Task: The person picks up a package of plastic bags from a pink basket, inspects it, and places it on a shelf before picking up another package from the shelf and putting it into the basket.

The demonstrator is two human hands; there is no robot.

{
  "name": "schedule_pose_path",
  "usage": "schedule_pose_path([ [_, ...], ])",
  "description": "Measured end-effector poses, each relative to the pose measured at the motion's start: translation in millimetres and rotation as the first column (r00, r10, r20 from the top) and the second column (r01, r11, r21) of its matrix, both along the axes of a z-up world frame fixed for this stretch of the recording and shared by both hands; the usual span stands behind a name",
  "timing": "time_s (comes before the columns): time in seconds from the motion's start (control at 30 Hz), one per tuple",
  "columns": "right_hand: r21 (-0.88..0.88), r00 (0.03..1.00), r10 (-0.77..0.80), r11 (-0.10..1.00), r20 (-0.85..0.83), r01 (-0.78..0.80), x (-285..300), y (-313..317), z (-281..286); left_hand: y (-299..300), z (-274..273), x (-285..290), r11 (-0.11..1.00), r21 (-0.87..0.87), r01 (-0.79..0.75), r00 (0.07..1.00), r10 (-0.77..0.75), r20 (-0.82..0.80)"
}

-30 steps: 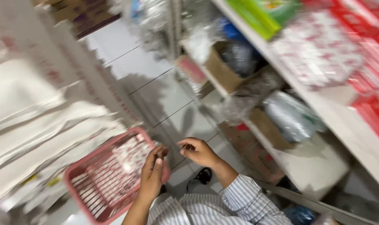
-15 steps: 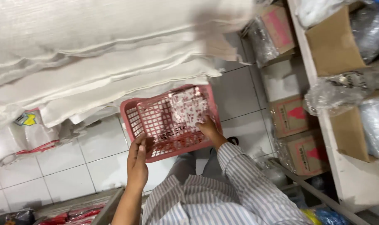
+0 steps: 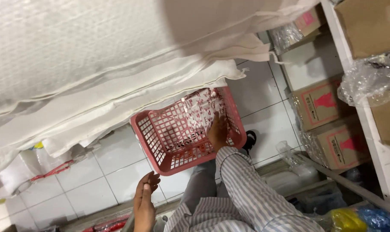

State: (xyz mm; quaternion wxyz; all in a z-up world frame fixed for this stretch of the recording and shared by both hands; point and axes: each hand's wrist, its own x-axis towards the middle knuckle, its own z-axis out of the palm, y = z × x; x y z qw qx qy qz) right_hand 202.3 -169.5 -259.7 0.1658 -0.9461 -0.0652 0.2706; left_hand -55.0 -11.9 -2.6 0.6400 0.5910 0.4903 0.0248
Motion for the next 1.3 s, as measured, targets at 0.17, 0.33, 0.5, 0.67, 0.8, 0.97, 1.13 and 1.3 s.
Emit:
schedule_pose_path([
  [0.17,0.084,0.999,-0.046,0.996,0.026,0.044,15,-32,-6,-5,-24,7,0.992,0.052,0.115,0.989,-0.119,0.085],
  [0.33,0.38,0.992,-0.094,0.917,-0.082,0.118,19,-48,35,-9,-40,41,0.973,-0.042,0.226,0.972,-0.222,0.076],
  [0.5,0.73,0.973,-0.019,0.658,-0.229,0.185,-22,-49,130,-31,-40,98,0.929,0.037,0.367,0.896,-0.364,0.256],
  [0.67,0.961,0.939,0.344,0.267,-0.031,-0.066,-63,-56,287,-65,-18,146,0.885,-0.165,0.435,0.733,-0.242,0.636],
  [0.8,0.549,0.731,0.378,0.488,0.568,-0.679,-62,-88,355,-93,-10,192,0.212,-0.593,0.777,0.537,0.269,0.8],
  [0.97,0.069,0.493,0.402,0.718,0.771,-0.692,-77,-101,373,-131,41,198,-0.226,-0.457,0.86,0.508,0.311,0.803],
  [1.13,0.138,0.662,0.302,0.839,0.686,-0.526,-42,-113,359,-131,58,200,0.194,-0.775,0.602,0.735,0.244,0.632],
  [1.3,0.11,0.709,0.192,0.928,0.678,-0.356,-14,-130,367,-120,53,194,-0.013,-0.626,0.78,0.58,0.39,0.715],
])
